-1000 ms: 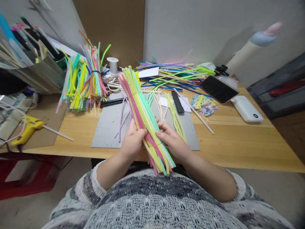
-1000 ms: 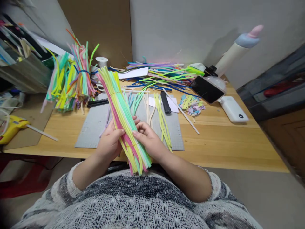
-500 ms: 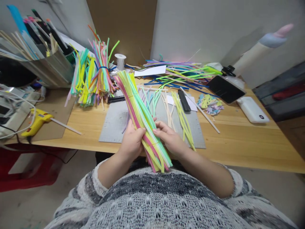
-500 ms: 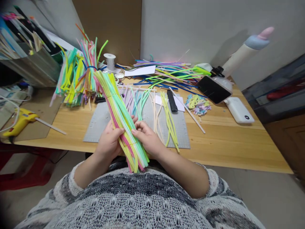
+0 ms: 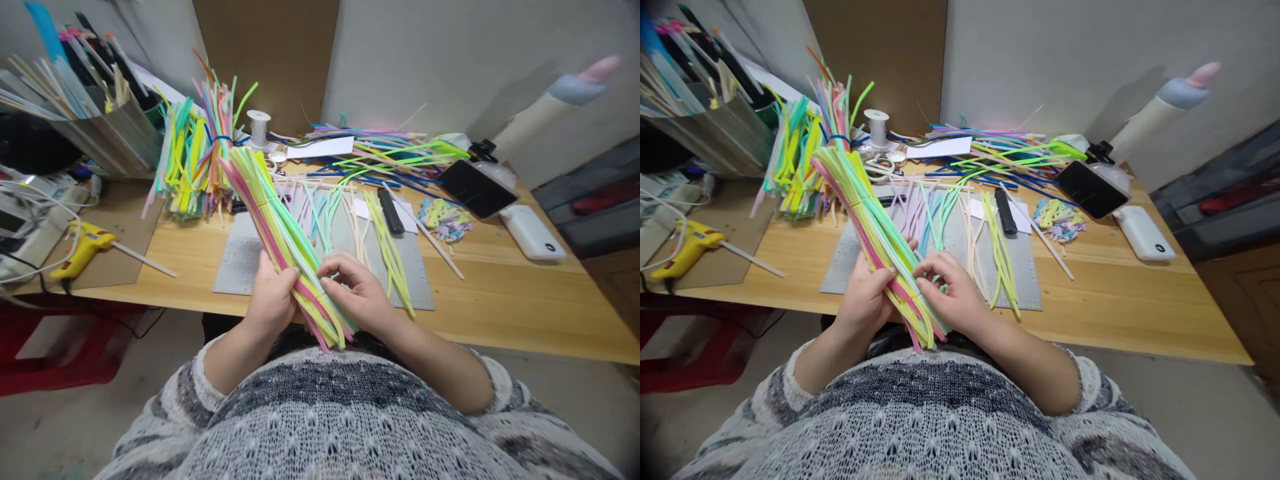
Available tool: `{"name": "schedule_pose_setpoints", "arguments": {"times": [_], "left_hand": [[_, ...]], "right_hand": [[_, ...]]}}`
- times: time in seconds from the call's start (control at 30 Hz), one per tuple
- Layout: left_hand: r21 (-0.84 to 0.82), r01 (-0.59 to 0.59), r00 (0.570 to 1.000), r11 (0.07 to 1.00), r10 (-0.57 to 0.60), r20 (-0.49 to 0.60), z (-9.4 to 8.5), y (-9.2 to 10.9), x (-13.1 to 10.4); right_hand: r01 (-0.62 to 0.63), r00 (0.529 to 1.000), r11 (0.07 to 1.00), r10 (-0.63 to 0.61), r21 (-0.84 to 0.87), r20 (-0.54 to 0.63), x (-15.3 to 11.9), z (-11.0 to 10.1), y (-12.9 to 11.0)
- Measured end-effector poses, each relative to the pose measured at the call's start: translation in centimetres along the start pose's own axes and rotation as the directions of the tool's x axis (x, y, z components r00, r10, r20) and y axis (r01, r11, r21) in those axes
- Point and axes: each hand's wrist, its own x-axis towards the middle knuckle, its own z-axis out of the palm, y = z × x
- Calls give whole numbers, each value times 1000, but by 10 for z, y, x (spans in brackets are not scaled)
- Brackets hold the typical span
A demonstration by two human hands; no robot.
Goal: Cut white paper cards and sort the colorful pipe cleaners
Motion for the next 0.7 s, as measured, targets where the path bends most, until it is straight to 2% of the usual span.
{"name": "schedule_pose_setpoints", "arguments": {"times": [0.07, 0.13, 0.23, 0.33, 0.43, 0.6, 0.7], "left_hand": [[13, -33, 999, 999, 33, -10, -2, 1, -1], [21, -38, 999, 999, 38, -8, -3, 3, -1], [23, 6, 1000, 1000, -7, 19, -3, 3, -3], [-6, 46, 997, 999, -45, 68, -1, 3, -3], [-43, 69, 990, 997, -63, 124, 0, 4, -3], [-67, 111, 979, 992, -97, 181, 0, 6, -3], [-52, 112, 979, 992, -101, 179, 1, 7, -4]], "right_hand": [[-11, 999, 999, 12, -37, 44, -3, -1, -1], [-79, 996, 997, 79, 1, 44, -6, 0, 1], [-240, 971, 945, 238, 223, 35, -6, 3, 6], [-318, 942, 852, 335, 417, 34, -3, 4, 8], [-348, 921, 782, 389, 518, 31, -1, 2, 8], [-399, 891, 635, 439, 662, 115, -3, 1, 9], [-371, 913, 647, 386, 666, 133, -4, 2, 8]]}}
